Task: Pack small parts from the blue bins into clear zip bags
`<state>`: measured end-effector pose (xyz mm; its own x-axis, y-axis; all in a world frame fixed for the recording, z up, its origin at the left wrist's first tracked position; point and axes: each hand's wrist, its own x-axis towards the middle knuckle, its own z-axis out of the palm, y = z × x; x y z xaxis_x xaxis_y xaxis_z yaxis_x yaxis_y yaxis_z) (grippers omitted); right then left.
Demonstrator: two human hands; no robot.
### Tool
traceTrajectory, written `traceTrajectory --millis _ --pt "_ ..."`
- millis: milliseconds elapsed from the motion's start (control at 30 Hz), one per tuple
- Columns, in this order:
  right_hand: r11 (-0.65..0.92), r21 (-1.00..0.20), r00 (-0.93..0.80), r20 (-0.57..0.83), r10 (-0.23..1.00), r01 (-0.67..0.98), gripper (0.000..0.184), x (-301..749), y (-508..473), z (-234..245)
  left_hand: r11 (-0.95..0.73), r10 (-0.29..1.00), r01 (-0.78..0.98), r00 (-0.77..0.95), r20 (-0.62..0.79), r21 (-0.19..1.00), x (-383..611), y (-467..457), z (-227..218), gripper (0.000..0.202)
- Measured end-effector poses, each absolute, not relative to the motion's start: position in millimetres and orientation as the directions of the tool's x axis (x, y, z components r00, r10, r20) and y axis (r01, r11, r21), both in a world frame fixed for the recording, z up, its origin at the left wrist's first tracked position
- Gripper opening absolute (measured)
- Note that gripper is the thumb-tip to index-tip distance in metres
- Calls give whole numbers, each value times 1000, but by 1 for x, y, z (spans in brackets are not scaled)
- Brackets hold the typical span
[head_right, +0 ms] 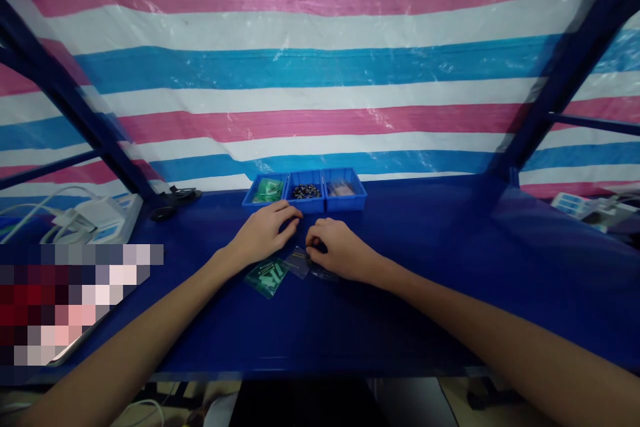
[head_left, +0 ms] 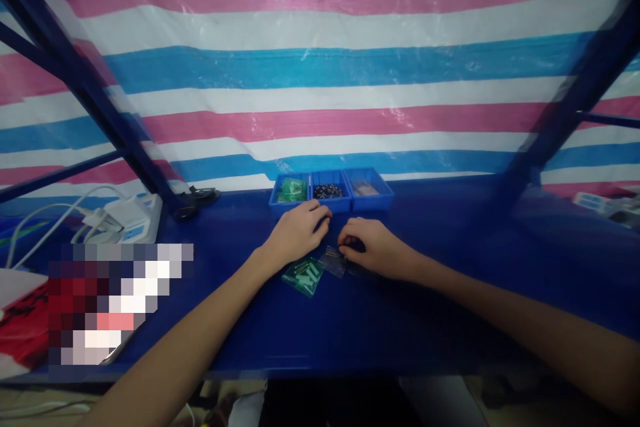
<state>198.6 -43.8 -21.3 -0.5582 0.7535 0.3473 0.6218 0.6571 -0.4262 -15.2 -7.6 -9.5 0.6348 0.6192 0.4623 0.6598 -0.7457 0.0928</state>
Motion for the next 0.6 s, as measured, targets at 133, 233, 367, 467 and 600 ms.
traceTrajectory --millis 133,233,367,467,600 --pt "649 -469 -516 394 761 599 14 199 -43 -20 -773 596 628 674 436 86 -16 -7 -11 22" --pt "606 -540 -440 417 795 584 12 202 -40 -17 -781 591 620 698 405 71 -16 -8 -9 21" --pt "515 -654 -322 403 857 554 10 205 -35 -15 -802 573 594 740 353 57 -13 -12 -7 18" --pt "475 -724 -257 400 880 500 11 204 -35 -15 -815 555 578 755 348 44 -9 -14 -7 20" --pt "461 -781 -231 399 888 421 13 201 -36 -17 -820 532 572 757 379 10 -6 -15 -8 25"
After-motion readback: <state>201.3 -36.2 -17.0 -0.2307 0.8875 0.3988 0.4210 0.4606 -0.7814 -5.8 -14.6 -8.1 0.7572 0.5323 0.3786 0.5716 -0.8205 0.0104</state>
